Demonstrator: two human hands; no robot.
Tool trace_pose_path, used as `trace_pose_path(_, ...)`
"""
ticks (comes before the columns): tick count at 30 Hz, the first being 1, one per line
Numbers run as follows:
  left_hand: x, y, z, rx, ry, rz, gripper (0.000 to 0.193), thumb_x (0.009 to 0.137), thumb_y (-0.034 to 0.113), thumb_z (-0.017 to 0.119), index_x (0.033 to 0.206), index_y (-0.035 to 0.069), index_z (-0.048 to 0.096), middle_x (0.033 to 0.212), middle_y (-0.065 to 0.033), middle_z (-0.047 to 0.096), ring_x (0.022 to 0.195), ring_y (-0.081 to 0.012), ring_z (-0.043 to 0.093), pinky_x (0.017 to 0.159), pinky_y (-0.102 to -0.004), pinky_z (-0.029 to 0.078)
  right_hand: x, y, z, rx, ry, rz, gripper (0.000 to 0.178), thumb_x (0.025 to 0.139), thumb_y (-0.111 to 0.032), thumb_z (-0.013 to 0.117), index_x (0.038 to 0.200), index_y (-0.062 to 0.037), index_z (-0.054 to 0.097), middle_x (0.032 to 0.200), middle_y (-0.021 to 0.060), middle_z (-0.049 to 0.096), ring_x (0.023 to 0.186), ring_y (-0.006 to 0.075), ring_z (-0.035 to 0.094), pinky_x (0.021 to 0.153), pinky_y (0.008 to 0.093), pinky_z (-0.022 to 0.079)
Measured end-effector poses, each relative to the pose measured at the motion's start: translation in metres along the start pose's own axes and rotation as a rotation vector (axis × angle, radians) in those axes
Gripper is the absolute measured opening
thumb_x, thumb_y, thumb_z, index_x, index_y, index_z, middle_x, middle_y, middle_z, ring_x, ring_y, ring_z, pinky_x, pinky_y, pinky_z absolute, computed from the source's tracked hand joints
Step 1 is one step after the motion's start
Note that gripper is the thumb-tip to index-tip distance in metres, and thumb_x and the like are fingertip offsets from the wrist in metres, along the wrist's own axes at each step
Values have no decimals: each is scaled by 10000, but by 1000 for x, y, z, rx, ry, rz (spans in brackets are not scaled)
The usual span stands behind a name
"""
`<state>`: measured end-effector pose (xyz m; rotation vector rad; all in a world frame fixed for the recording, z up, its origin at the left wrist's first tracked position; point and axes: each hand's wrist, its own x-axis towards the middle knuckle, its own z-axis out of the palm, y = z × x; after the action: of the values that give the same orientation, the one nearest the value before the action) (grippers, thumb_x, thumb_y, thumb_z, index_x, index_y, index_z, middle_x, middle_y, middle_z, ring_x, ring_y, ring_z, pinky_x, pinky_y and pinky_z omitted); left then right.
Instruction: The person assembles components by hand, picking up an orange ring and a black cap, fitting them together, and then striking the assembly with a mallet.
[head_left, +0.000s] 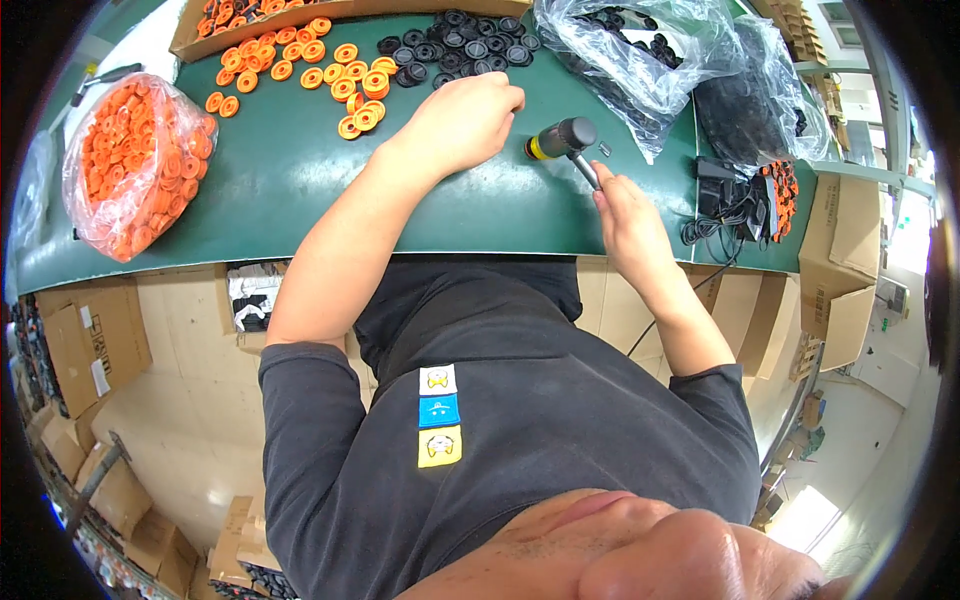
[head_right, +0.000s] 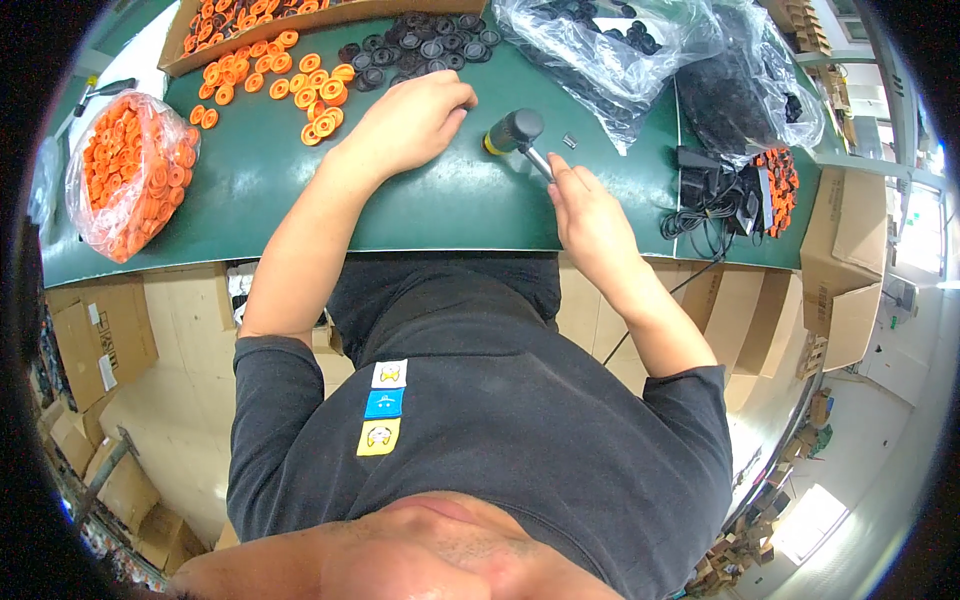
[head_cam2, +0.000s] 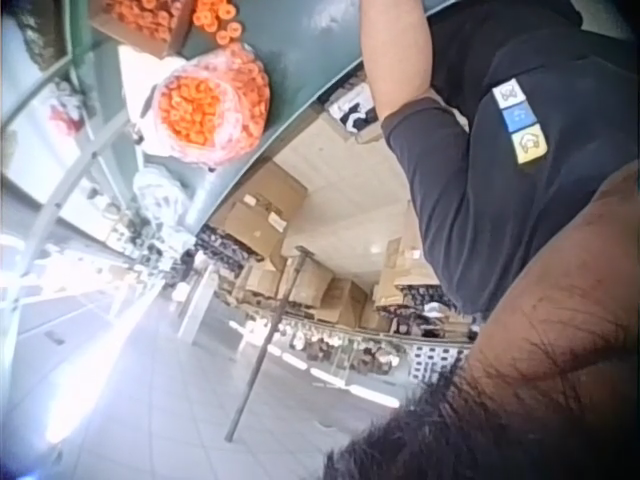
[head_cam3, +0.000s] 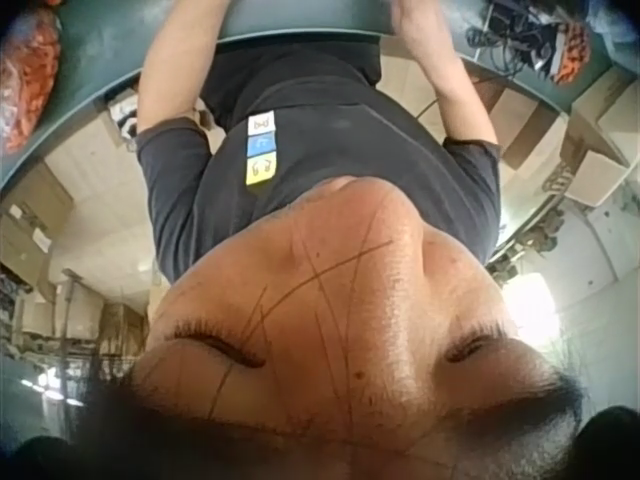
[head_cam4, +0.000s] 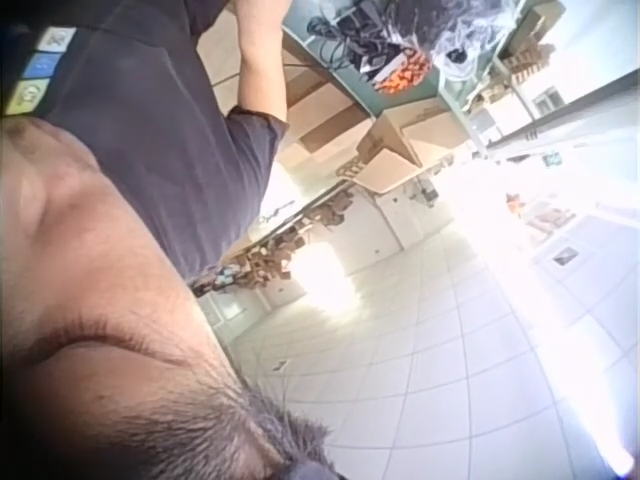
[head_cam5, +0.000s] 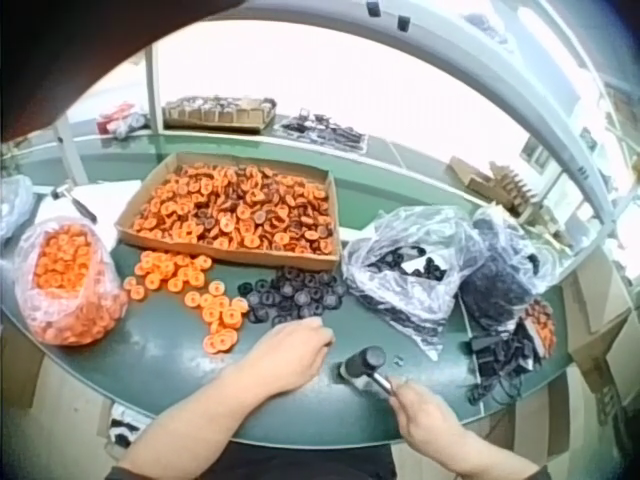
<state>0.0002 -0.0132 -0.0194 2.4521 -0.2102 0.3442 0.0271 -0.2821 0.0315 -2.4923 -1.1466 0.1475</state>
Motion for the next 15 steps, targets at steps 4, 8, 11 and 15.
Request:
trace_pose_path(4,0,0,-2,0,-36,-24,159,897,77,592,1025,17,665,993,-156,647,984,-362,641,863,-456,526,8,0,-15,27,-84,-36,343,979,-90,574,1309,2,593,908,181,577,832,385,597,738,447,485)
trace_pose_path(8,0,-1,-1,-10,-21,1,174,900,75,591,1048,21,665,989,-156,640,991,-362,639,867,-447,529,7,-8,-29,65,-10,-20,343,980,-77,572,1311,7,597,869,176,554,808,370,588,737,433,478)
trace_pose_path(11,-2,-1,-1,-10,-1,3,179,887,62,575,1028,20,678,988,-162,647,968,-363,651,852,-451,538,9,-12,-38,77,65,-20,341,978,-67,572,1309,6,606,837,164,530,780,345,576,724,412,474)
trace_pose_path(15,0,-2,-1,-39,0,-12,163,913,59,569,1033,21,672,975,-168,641,971,-375,642,865,-450,528,9,-12,-25,69,76,-38,339,974,-66,575,1304,9,604,841,166,534,777,354,578,711,424,473)
